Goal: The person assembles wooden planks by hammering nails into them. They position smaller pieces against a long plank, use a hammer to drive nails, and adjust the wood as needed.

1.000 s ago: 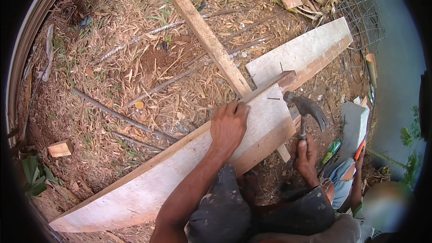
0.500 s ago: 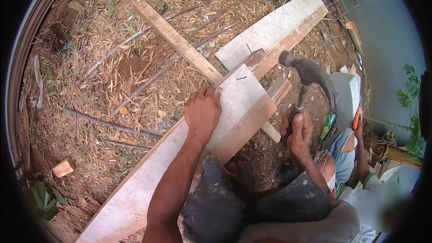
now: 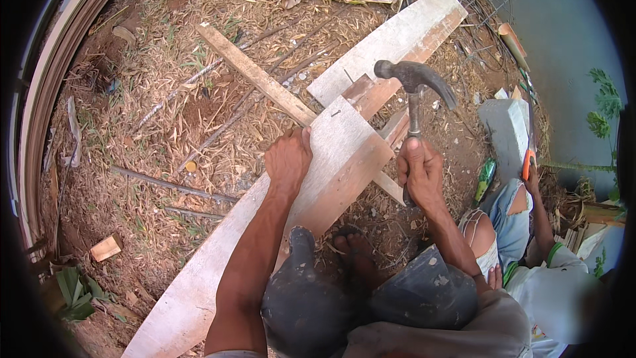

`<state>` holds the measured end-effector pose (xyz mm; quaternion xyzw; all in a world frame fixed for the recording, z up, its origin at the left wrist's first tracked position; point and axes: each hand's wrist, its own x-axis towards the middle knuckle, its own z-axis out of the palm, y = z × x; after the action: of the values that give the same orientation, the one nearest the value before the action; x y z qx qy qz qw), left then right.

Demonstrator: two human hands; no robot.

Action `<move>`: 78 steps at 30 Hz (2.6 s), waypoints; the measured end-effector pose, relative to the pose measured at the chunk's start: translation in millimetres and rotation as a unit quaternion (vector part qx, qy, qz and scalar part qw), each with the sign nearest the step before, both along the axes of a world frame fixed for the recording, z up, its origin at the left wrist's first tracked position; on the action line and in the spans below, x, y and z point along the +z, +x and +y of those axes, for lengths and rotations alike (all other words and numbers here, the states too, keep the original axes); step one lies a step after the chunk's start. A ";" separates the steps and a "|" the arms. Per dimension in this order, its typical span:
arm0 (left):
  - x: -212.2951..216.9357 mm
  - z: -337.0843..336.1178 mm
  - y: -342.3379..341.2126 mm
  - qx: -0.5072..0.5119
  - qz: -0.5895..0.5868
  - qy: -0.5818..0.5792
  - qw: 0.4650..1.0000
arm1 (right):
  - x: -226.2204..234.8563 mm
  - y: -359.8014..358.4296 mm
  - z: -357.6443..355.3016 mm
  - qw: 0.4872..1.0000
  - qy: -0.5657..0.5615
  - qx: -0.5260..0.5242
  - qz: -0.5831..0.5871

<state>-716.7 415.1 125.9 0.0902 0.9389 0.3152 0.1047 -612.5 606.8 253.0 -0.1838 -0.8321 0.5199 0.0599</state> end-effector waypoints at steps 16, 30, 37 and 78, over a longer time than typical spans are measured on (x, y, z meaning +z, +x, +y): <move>6.8 2.6 -5.2 0.004 -0.010 -0.004 1.000 | -3.5 6.2 -11.5 0.990 -0.100 0.080 -0.056; 1.0 4.7 -8.7 -0.001 0.062 -0.004 0.998 | -37.2 15.0 -5.4 0.989 -0.017 0.083 -0.118; -7.5 1.7 3.0 0.030 0.063 0.013 0.998 | 167.3 -31.8 27.1 0.840 -0.163 0.161 0.491; -17.9 -13.1 6.0 0.021 0.111 0.192 0.975 | -72.5 55.0 -2.2 0.966 -0.044 0.018 -0.256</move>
<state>-710.6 402.0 107.9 0.1236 0.8684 0.4795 -0.0259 -557.6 604.6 180.5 -0.2983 -0.7994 0.4923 -0.1723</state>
